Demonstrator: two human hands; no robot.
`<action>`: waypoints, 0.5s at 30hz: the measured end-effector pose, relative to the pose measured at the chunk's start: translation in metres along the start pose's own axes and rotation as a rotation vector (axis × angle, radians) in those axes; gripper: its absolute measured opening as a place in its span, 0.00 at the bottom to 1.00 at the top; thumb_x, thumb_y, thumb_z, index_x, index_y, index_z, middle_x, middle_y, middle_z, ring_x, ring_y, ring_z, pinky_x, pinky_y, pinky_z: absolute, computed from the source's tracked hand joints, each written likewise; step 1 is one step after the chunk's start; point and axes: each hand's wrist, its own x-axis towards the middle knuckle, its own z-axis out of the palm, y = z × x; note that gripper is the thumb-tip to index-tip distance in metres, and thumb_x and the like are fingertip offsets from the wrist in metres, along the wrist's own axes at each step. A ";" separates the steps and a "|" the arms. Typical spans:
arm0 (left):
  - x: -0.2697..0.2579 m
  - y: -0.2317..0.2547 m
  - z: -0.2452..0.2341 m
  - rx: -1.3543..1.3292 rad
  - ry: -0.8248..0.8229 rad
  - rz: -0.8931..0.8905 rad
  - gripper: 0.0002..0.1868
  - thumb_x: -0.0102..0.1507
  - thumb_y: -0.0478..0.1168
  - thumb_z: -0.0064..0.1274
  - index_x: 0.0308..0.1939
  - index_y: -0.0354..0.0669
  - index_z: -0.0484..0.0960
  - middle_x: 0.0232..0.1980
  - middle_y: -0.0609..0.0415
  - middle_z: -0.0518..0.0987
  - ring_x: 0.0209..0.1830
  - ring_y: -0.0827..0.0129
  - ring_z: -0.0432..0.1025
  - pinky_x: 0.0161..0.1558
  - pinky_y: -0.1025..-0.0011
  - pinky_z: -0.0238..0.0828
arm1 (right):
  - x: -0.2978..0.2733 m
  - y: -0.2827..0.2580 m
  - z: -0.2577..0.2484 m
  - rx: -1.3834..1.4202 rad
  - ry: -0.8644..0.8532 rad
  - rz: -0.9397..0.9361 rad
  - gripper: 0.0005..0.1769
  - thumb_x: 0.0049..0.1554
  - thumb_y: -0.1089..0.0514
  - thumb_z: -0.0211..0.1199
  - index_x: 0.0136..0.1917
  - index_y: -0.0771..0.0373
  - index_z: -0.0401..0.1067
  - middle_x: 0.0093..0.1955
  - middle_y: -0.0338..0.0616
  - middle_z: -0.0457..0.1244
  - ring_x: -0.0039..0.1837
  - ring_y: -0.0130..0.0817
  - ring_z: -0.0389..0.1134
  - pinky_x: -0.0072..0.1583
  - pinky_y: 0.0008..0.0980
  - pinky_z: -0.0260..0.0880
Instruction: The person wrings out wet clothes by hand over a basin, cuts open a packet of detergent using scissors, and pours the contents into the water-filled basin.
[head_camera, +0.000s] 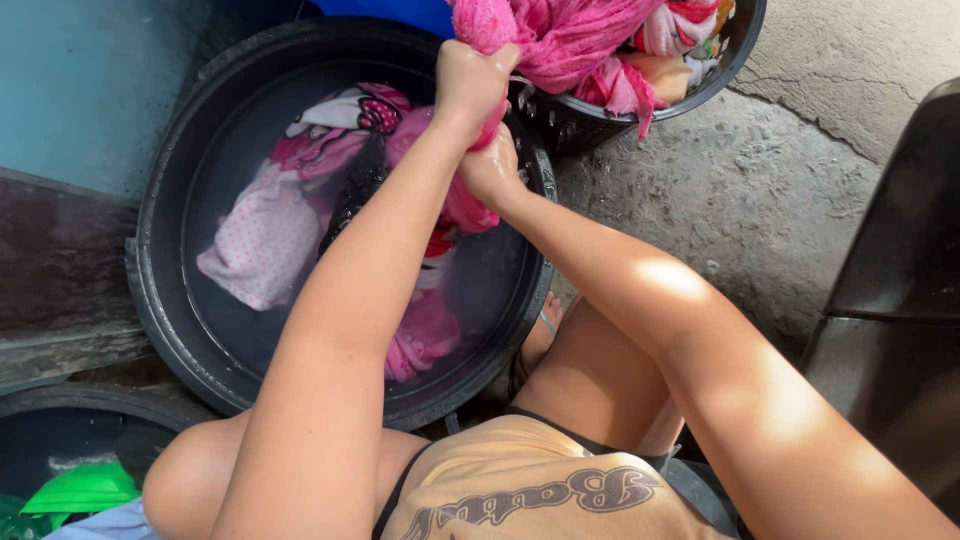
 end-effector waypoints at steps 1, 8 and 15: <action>-0.001 -0.003 0.002 0.058 0.058 0.028 0.20 0.54 0.39 0.61 0.12 0.30 0.74 0.12 0.49 0.72 0.09 0.66 0.69 0.15 0.64 0.66 | -0.001 0.006 0.004 -0.075 0.046 -0.034 0.14 0.52 0.56 0.73 0.47 0.68 0.76 0.42 0.53 0.71 0.48 0.40 0.74 0.48 0.40 0.73; -0.008 0.009 -0.016 0.663 0.072 0.230 0.36 0.56 0.62 0.68 0.36 0.27 0.77 0.36 0.35 0.76 0.36 0.51 0.73 0.42 0.57 0.71 | 0.008 -0.017 0.012 -0.122 0.081 -0.139 0.14 0.52 0.57 0.70 0.43 0.72 0.73 0.37 0.55 0.69 0.44 0.37 0.75 0.43 0.40 0.71; -0.159 -0.046 -0.025 0.499 0.410 0.618 0.40 0.70 0.40 0.53 0.76 0.27 0.46 0.77 0.30 0.51 0.79 0.41 0.47 0.79 0.49 0.41 | 0.015 -0.098 -0.001 0.112 0.050 -0.071 0.10 0.53 0.57 0.73 0.43 0.67 0.80 0.38 0.41 0.72 0.42 0.26 0.72 0.47 0.31 0.74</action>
